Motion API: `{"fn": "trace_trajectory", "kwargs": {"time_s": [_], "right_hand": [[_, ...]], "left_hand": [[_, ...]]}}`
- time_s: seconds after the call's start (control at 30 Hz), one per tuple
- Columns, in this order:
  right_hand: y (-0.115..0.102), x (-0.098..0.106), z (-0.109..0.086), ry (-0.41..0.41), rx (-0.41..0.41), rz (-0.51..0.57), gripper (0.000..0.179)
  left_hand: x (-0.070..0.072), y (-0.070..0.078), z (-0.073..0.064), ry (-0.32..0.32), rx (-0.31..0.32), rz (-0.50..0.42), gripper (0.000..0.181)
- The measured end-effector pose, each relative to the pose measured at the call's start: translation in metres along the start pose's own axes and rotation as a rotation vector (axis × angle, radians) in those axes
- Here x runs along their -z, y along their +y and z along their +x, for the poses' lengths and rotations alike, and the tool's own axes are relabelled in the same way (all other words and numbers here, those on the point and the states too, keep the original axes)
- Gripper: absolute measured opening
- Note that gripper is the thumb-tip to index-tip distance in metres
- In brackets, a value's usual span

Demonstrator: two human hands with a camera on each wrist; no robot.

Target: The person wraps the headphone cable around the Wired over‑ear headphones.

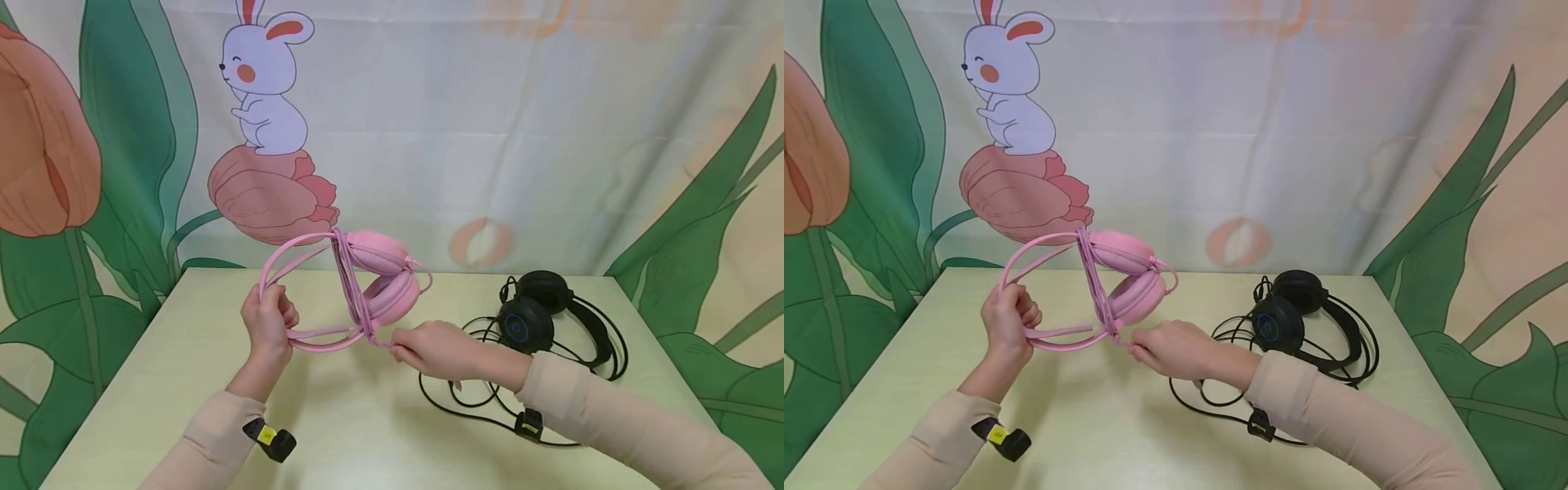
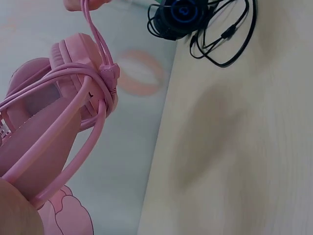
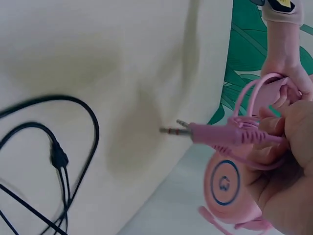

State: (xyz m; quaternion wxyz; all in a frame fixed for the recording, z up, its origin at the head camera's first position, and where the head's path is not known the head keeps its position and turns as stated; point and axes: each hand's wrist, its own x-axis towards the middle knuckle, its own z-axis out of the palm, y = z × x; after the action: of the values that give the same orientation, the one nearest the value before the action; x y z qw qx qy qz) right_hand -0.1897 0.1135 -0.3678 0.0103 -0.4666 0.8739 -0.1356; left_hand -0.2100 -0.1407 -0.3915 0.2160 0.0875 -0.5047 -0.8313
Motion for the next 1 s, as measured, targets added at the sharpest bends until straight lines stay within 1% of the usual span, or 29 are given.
{"fn": "trace_trajectory", "kwargs": {"time_s": [0.07, 0.17, 0.3, 0.37, 0.43, 0.57, 0.7, 0.77, 0.83, 1.0], "right_hand": [[-0.001, 0.005, 0.000, 0.018, 0.037, -0.058, 0.016], [-0.003, 0.011, 0.001, 0.066, 0.105, -0.163, 0.013], [-0.004, 0.018, 0.003, 0.139, 0.210, -0.320, 0.010], [-0.005, 0.020, 0.005, 0.159, 0.259, -0.380, 0.008], [-0.005, 0.023, 0.006, 0.170, 0.310, -0.411, 0.004], [-0.005, 0.029, 0.009, 0.207, 0.404, -0.478, 0.003], [-0.001, 0.033, 0.012, 0.266, 0.484, -0.538, 0.010], [0.002, 0.035, 0.015, 0.284, 0.513, -0.574, 0.010], [0.004, 0.037, 0.016, 0.284, 0.529, -0.609, 0.009], [0.009, 0.041, 0.019, 0.241, 0.541, -0.693, 0.013]], "left_hand": [[0.001, -0.002, 0.000, 0.001, 0.012, 0.013, 0.017], [0.002, -0.003, -0.001, -0.003, 0.021, 0.049, 0.016], [0.004, -0.005, -0.002, -0.017, 0.051, 0.103, 0.016], [0.005, -0.006, -0.003, -0.027, 0.067, 0.117, 0.016], [0.005, -0.006, -0.004, -0.040, 0.083, 0.127, 0.016], [0.005, -0.007, -0.007, -0.076, 0.105, 0.127, 0.017], [0.006, -0.008, -0.009, -0.125, 0.127, 0.103, 0.017], [0.006, -0.008, -0.010, -0.152, 0.143, 0.092, 0.017], [0.006, -0.009, -0.011, -0.181, 0.159, 0.086, 0.017], [0.006, -0.010, -0.017, -0.237, 0.196, 0.100, 0.018]]}}
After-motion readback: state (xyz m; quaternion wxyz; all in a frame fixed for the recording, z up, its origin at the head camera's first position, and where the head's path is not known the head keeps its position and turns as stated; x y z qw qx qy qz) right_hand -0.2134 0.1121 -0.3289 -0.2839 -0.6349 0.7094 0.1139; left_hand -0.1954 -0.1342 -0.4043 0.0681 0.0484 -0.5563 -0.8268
